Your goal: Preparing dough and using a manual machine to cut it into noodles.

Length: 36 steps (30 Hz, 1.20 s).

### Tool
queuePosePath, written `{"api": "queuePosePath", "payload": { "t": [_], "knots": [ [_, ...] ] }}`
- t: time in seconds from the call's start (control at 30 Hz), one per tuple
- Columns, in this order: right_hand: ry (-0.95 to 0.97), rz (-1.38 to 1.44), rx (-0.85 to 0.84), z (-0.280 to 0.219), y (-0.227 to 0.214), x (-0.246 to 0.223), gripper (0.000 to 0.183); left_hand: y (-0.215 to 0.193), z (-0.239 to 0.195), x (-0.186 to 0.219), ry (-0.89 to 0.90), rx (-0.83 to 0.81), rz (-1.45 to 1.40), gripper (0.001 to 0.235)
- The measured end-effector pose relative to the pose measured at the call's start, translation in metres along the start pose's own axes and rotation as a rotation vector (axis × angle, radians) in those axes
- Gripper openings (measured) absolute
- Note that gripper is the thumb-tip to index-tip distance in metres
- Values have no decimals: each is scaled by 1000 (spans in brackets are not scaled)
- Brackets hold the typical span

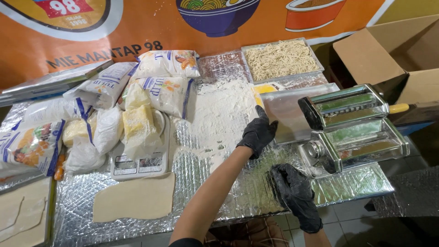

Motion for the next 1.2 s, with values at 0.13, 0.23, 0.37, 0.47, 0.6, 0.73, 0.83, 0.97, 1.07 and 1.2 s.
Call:
{"api": "queuePosePath", "payload": {
  "t": [0.13,0.23,0.37,0.47,0.6,0.73,0.83,0.97,1.07,1.2],
  "knots": [
    [-314,-536,-13,-30,58,-187,27,-57,-48,17,-43,-105,8,107],
    [-268,-567,35,-30,59,-186,25,-112,-103,12,22,-59,128,98],
    [-129,-601,5,-29,77,-206,20,-195,-201,-20,-1,65,87,69],
    [-176,-639,-104,-27,115,-229,20,-245,-270,-81,-183,272,65,53],
    [-263,-575,-392,-31,205,-223,29,-284,-365,-159,-117,913,379,21],
    [-232,-635,-541,-50,306,-235,37,-270,-402,-247,-525,804,574,41],
    [-131,-966,-697,-50,358,-233,62,-261,-403,-275,-571,698,501,54],
    [-339,-967,-498,-36,380,-207,50,-265,-399,-285,-600,727,311,48],
    [-333,-933,-442,-34,379,-204,32,-269,-398,-297,-658,698,206,43],
    [-241,-850,-568,-38,373,-214,23,-274,-390,-323,-667,684,202,26]
  ]
}}
Point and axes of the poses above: each hand's wrist, its own z-axis towards the middle knuckle, its own y-axis out of the palm, x = y × z, the point moved 5 cm from there along z, towards the middle knuckle, and after that the axes turned 2 degrees about z, right-handed, at the moved point
